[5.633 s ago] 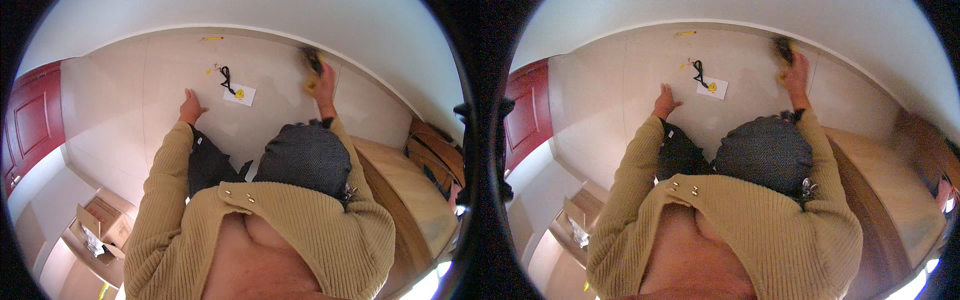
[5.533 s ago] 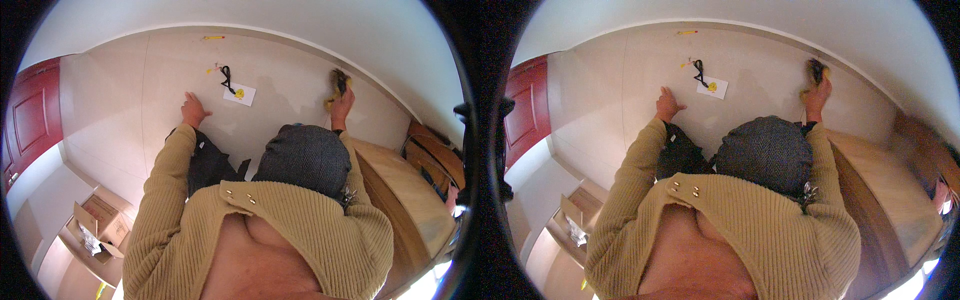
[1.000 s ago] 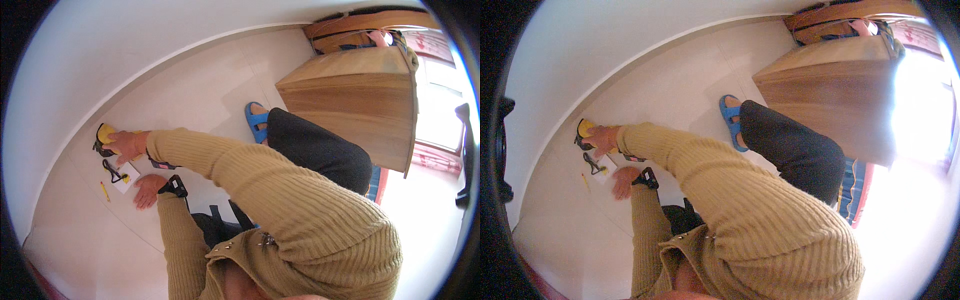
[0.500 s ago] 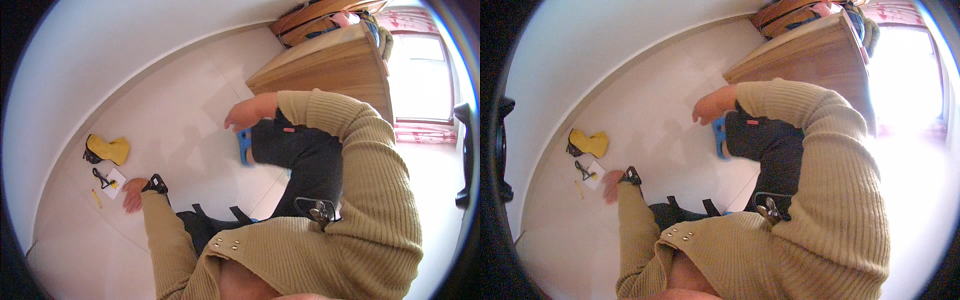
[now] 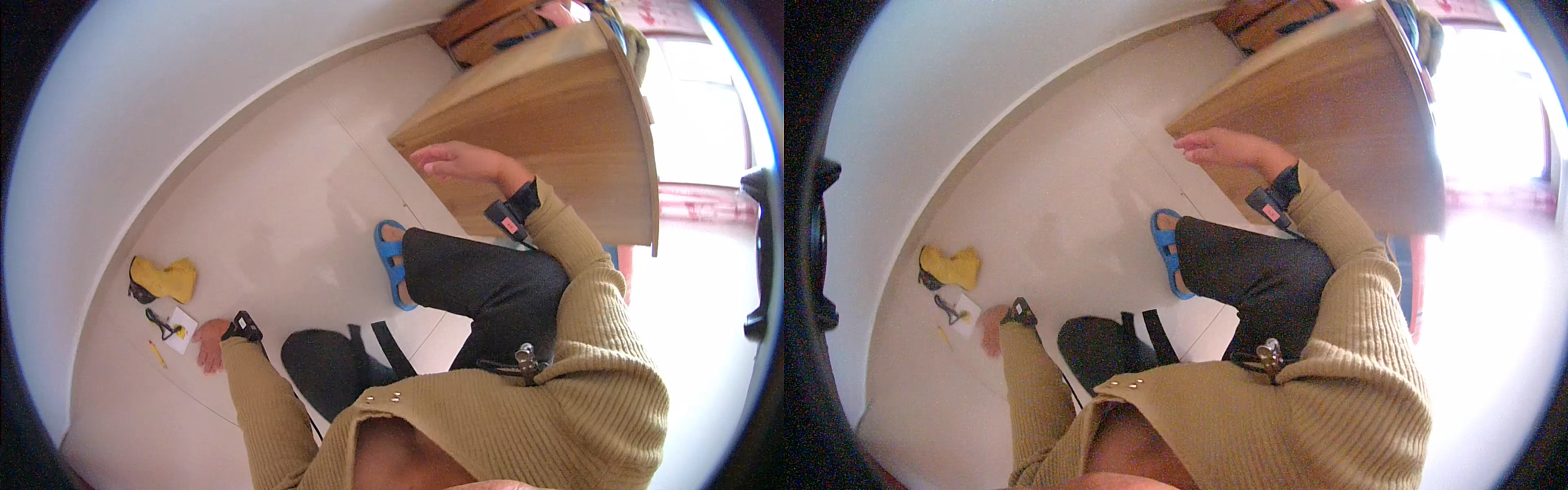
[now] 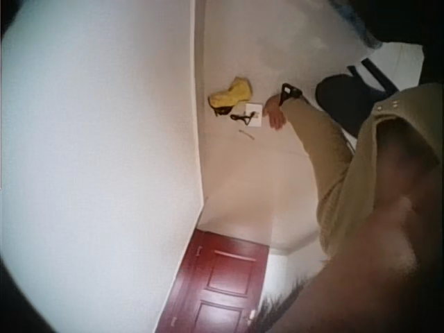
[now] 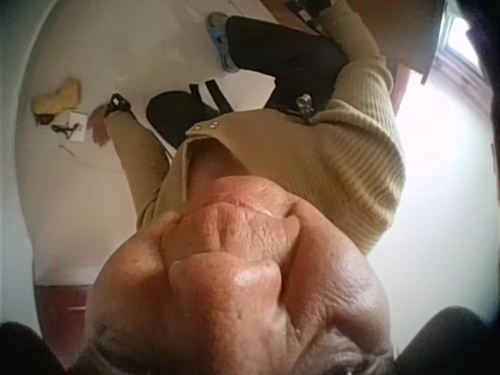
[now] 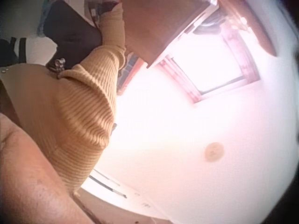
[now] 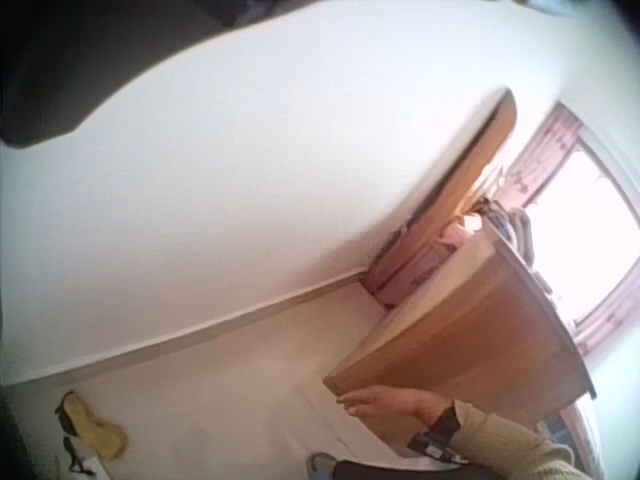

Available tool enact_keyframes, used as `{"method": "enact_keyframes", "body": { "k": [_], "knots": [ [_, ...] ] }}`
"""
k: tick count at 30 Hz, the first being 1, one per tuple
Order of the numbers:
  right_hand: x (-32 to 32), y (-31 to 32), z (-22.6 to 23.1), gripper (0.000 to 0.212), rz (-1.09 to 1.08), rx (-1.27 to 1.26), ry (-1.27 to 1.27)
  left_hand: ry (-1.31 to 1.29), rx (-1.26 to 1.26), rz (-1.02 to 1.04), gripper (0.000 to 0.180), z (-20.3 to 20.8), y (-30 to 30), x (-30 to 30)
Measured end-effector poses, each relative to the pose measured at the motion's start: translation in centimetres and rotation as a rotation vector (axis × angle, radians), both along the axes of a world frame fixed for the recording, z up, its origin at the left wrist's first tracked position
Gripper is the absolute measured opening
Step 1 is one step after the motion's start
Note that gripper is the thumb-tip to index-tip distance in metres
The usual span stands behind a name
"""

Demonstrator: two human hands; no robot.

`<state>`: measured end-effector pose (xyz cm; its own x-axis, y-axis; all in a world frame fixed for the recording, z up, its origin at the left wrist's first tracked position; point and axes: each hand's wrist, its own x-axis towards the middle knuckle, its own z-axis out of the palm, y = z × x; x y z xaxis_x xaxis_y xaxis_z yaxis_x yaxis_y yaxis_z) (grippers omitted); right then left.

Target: The person wipes a wooden nightstand and the surrounding floor with a yellow cloth, then moves the nightstand to clean underneath it. They handle a red plastic item and a small white box, placing them on the nightstand, and continue wiping the floor before returning the nightstand to its original position.

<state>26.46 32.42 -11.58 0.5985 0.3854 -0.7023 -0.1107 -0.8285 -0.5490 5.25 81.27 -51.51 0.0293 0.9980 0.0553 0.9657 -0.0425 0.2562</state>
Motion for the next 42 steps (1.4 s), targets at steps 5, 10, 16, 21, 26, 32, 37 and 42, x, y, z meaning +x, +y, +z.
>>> {"method": "enact_keyframes", "body": {
  "k": [5,10,16,21,26,32,37,42],
  "knots": [
    [-3.7,-1.4,5.7,0.041,0.041,-0.001,-0.221,-0.082,-0.020,-0.140,0.072,0.8,-0.5,2.2],
    [-8.5,-0.6,13.5,0.041,0.149,-0.257,-0.392,-0.092,-0.038,-0.199,0.072,0.3,-0.5,2.8],
    [-14.6,-0.7,19.9,0.042,0.036,-0.230,-0.289,-0.056,-0.011,-0.207,0.073,-0.3,-0.3,1.7],
    [-15.6,-3.1,15.8,0.039,-0.016,-0.046,-0.286,-0.004,0.070,-0.165,0.074,0.3,-0.4,1.1],
    [-18.2,-5.3,11.3,0.038,-0.061,0.026,-0.137,0.145,0.189,-0.119,0.075,2.5,-2.9,-2.5],
    [-18.4,-2.4,6.7,0.036,-0.180,0.014,0.085,0.034,0.291,-0.328,0.073,5.2,-6.0,-4.2],
    [-17.1,-0.5,4.9,0.034,-0.066,0.149,0.026,0.091,0.296,-0.329,0.070,7.3,-6.1,-3.0],
    [-17.2,-0.3,2.7,0.033,-0.174,0.082,0.067,0.102,0.306,-0.336,0.071,7.6,-6.4,-3.3]
  ]
}}
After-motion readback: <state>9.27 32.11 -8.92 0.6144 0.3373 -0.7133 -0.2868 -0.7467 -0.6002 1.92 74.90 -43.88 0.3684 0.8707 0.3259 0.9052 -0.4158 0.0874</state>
